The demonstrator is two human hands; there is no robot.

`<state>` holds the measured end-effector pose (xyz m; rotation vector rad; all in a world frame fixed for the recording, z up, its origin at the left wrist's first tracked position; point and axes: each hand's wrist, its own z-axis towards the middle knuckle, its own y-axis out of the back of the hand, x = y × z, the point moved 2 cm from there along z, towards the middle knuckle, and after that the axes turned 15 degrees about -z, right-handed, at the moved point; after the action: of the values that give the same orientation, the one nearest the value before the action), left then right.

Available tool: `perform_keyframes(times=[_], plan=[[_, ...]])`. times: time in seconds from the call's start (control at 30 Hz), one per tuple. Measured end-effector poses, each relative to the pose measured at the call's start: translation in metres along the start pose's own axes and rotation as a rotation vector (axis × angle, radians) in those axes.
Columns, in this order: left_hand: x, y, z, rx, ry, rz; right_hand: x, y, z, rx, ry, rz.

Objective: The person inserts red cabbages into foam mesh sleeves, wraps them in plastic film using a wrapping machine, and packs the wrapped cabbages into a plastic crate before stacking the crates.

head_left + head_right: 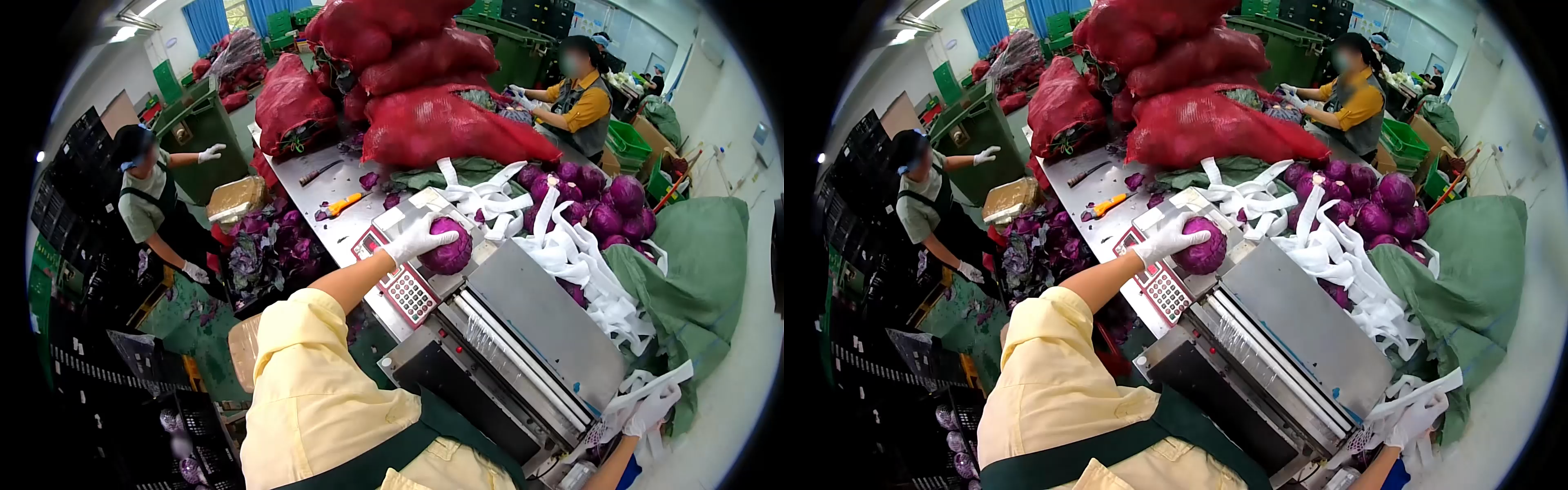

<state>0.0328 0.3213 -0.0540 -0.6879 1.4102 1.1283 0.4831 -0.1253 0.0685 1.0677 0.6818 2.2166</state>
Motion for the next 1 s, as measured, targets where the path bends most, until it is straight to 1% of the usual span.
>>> perform_keyframes(times=[0.03,0.07,0.1,0.17,0.2,0.23,0.27,0.3,0.33,0.37,0.4,0.47,0.5,0.53,0.57,0.6,0.63,0.7,0.83,0.9,0.93,0.97,1.0], plan=[[-0.011,0.001,-0.001,-0.001,0.032,0.097,0.018,0.013,-0.004,-0.012,0.056,0.022],[-0.059,-0.01,-0.022,-0.271,-0.226,0.661,0.033,0.025,-0.014,-0.033,0.116,0.048],[-0.068,-0.009,-0.028,-0.251,-0.182,0.632,0.04,0.031,-0.027,-0.032,0.116,0.047],[-0.155,-0.038,-0.07,-0.154,-0.485,-0.154,0.067,0.032,-0.052,0.208,0.237,0.398],[-0.14,-0.064,-0.07,-0.133,-0.384,-0.341,0.077,0.04,-0.057,0.327,0.157,0.433],[-0.123,-0.086,-0.07,-0.115,-0.288,-0.524,0.102,0.041,-0.079,0.386,0.384,0.327],[-0.141,-0.103,-0.097,0.078,-0.184,-0.702,0.13,0.049,-0.107,0.441,0.623,0.208],[-0.168,-0.122,-0.123,0.288,-0.07,-0.864,0.156,0.066,-0.115,0.496,0.616,0.23],[-0.178,-0.141,-0.141,0.45,0.065,-0.865,0.165,0.057,-0.129,0.596,0.694,0.394],[-0.181,-0.149,-0.158,0.598,0.179,-0.868,0.177,0.059,-0.145,0.676,0.804,0.367],[-0.176,-0.155,-0.157,0.599,0.183,-0.869,0.18,0.06,-0.148,0.654,0.794,0.374],[-0.162,-0.15,-0.159,0.626,0.269,-0.844,0.185,0.057,-0.151,0.628,0.845,0.399],[-0.16,-0.157,-0.167,0.627,0.271,-0.845,0.177,0.056,-0.151,0.636,0.77,0.398],[-0.171,-0.155,-0.179,0.561,0.24,-0.896,0.175,0.053,-0.151,0.644,0.713,0.407],[-0.181,-0.145,-0.192,0.475,0.191,-0.945,0.181,0.054,-0.157,0.645,0.752,0.432],[-0.19,-0.139,-0.197,0.476,0.275,-0.955,0.182,0.059,-0.159,0.682,0.77,0.394],[-0.172,-0.158,-0.198,0.382,0.046,-0.96,0.185,0.059,-0.163,0.722,0.805,0.371],[-0.159,-0.163,-0.202,0.438,0.151,-1.068,0.184,0.057,-0.168,0.77,0.81,0.397],[-0.177,-0.131,-0.219,0.306,0.114,-1.091,0.19,0.058,-0.179,1.237,0.447,0.487],[-0.179,-0.13,-0.228,0.273,0.001,-1.152,0.187,0.058,-0.19,1.465,0.237,0.506],[-0.183,-0.129,-0.234,0.186,-0.078,-1.148,0.183,0.052,-0.196,1.488,0.194,0.559],[-0.179,-0.126,-0.234,0.172,-0.085,-1.145,0.18,0.046,-0.2,1.497,0.208,0.561],[-0.172,-0.125,-0.234,0.222,-0.047,-1.04,0.176,0.042,-0.202,1.458,0.229,0.538]])
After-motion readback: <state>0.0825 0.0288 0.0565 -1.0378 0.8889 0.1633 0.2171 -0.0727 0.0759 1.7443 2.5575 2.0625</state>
